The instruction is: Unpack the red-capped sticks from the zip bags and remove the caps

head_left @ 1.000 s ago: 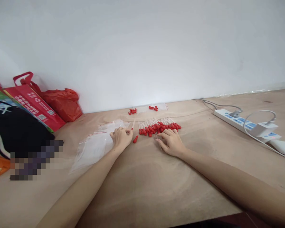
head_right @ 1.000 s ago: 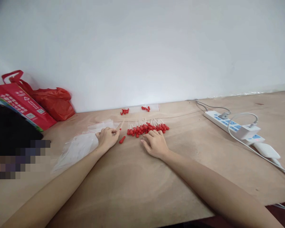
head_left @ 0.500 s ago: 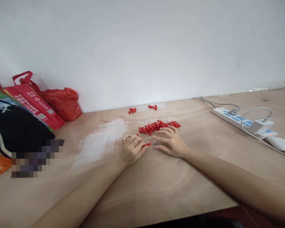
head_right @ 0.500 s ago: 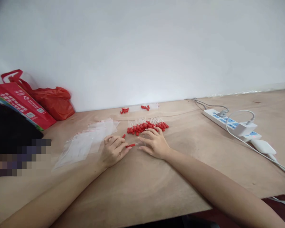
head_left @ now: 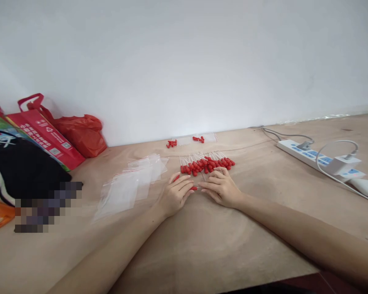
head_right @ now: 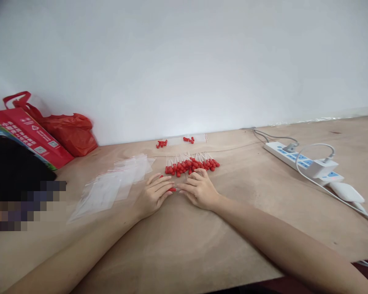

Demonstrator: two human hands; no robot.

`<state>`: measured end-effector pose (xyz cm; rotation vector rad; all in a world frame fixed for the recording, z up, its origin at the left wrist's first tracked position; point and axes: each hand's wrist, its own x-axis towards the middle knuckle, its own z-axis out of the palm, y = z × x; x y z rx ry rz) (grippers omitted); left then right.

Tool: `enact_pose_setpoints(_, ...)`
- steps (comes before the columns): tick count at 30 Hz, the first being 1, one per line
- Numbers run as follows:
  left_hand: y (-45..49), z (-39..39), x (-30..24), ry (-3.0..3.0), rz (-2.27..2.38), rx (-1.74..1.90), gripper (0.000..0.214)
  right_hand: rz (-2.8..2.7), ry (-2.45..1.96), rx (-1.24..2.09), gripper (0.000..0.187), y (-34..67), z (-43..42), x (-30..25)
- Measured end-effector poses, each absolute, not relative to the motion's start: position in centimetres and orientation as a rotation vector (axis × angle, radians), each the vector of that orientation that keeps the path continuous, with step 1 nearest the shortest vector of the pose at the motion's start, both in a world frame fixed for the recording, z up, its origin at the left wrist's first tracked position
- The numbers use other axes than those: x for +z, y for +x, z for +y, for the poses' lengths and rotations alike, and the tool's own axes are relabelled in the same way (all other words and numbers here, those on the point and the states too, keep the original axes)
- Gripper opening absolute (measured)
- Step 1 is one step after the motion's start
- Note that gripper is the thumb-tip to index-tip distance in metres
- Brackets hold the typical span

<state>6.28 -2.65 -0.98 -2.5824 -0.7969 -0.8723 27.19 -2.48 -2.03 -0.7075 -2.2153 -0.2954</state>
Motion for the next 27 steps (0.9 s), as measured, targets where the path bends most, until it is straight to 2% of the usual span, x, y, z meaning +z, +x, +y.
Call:
enact_pose_setpoints(13,5.9,-3.3,-0.9,-2.597,-0.741,-0.927,0.01,-2.289,-0.652,-0.33,0.018,27.1,-2.8,-1.8)
enact_pose_setpoints(27,6.1,-3.7,-0.4,-2.623,-0.709,-0.923,0.014,-2.271,-0.623,-0.306,0.014,27.3,-3.0,-1.9)
